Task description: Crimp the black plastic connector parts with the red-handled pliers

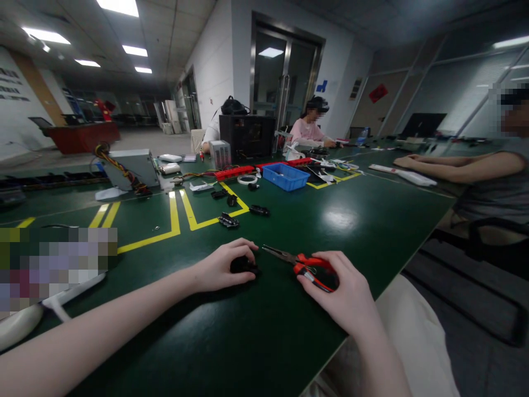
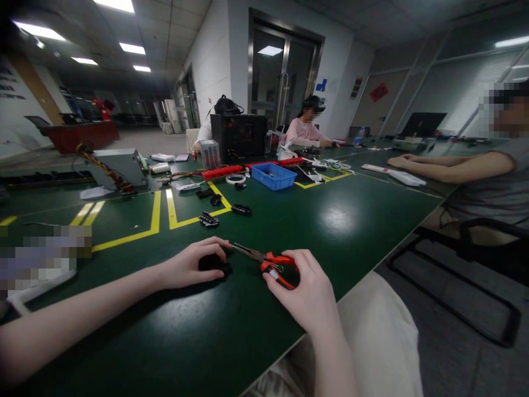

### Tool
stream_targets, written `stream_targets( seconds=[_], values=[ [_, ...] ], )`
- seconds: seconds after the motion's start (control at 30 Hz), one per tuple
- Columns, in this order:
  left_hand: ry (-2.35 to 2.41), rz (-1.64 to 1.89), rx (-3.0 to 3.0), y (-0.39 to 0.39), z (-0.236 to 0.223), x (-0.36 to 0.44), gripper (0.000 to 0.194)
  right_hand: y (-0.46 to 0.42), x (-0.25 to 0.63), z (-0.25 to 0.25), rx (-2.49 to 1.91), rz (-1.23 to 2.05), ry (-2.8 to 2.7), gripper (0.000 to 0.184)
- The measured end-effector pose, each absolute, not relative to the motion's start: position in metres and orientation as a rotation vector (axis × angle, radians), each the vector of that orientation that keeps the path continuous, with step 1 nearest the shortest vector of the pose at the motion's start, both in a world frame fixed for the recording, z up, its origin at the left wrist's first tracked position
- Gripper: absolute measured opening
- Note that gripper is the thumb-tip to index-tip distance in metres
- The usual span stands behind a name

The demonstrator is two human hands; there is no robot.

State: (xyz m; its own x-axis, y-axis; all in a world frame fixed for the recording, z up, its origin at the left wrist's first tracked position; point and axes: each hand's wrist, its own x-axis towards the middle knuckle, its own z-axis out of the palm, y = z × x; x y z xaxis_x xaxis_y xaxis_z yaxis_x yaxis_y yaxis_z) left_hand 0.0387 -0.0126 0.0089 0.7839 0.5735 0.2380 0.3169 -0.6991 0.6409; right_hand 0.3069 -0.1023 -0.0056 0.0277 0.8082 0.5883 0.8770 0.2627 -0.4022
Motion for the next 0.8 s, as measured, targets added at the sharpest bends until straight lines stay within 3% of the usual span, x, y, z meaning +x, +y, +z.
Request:
stream_targets(
  seconds=[0.8],
  values=[
    [0.543,0.626,2.392,-0.0083,0.0017,0.034,0.021,-0.1118,0.303,-0.0065,-1.565,0.146,-1.92,0.036]
  ],
)
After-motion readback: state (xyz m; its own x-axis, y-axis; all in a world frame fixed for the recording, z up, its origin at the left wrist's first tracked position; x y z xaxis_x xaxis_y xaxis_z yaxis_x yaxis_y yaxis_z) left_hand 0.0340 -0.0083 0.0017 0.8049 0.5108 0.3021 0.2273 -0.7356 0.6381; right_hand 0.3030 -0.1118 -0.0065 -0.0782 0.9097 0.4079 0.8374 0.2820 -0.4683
